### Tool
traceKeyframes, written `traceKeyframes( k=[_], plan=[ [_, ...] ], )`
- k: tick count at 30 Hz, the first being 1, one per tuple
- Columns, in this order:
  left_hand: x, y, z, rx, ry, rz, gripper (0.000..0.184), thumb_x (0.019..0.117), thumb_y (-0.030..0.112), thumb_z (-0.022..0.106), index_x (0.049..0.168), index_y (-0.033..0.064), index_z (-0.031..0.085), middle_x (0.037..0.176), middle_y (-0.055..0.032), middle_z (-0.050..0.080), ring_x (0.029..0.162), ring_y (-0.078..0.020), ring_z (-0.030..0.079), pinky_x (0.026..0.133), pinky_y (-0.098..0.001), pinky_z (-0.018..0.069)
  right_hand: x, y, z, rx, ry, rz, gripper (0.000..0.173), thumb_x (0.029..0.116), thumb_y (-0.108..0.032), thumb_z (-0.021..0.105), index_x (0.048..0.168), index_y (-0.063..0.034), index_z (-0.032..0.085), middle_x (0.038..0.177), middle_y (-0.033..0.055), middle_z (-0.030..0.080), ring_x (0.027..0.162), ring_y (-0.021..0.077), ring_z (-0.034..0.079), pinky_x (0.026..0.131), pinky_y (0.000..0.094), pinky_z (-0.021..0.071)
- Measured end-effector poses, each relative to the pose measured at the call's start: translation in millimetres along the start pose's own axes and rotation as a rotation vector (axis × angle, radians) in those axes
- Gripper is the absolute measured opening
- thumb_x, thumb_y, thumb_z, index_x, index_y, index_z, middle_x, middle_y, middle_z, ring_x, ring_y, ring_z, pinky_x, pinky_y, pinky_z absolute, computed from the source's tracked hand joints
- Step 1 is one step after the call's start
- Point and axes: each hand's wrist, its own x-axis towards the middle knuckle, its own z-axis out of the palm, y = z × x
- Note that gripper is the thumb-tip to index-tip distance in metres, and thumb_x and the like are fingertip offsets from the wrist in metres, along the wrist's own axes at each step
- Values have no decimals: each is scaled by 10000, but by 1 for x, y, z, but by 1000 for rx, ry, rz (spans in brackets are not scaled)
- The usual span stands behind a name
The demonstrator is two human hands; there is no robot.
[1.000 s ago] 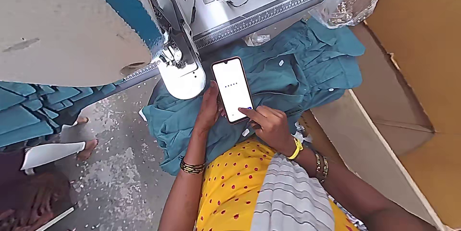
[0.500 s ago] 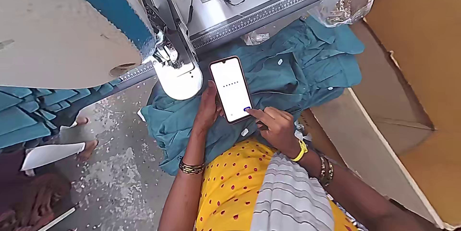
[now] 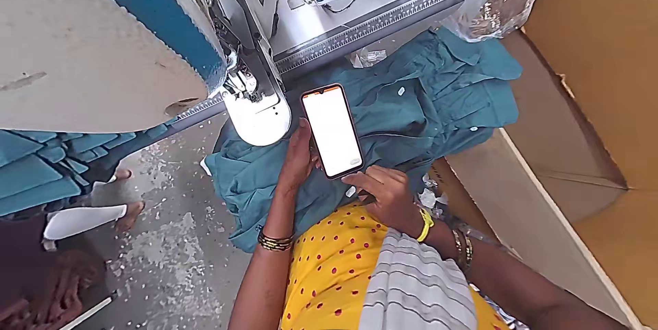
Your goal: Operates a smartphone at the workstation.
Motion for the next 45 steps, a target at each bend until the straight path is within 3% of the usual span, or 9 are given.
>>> traceKeyframes(
  k=[45],
  plan=[
    [1, -2, -2, 9, -13, 12, 465, 1094, 497, 243, 1058, 186, 586, 666, 65, 638, 423, 12, 483, 404, -134, 430, 3, -6, 8, 69, -43, -37, 188, 932, -116, 605, 993, -110, 782, 629, 35, 567, 568, 157, 551, 527, 271, 444]
  ],
)
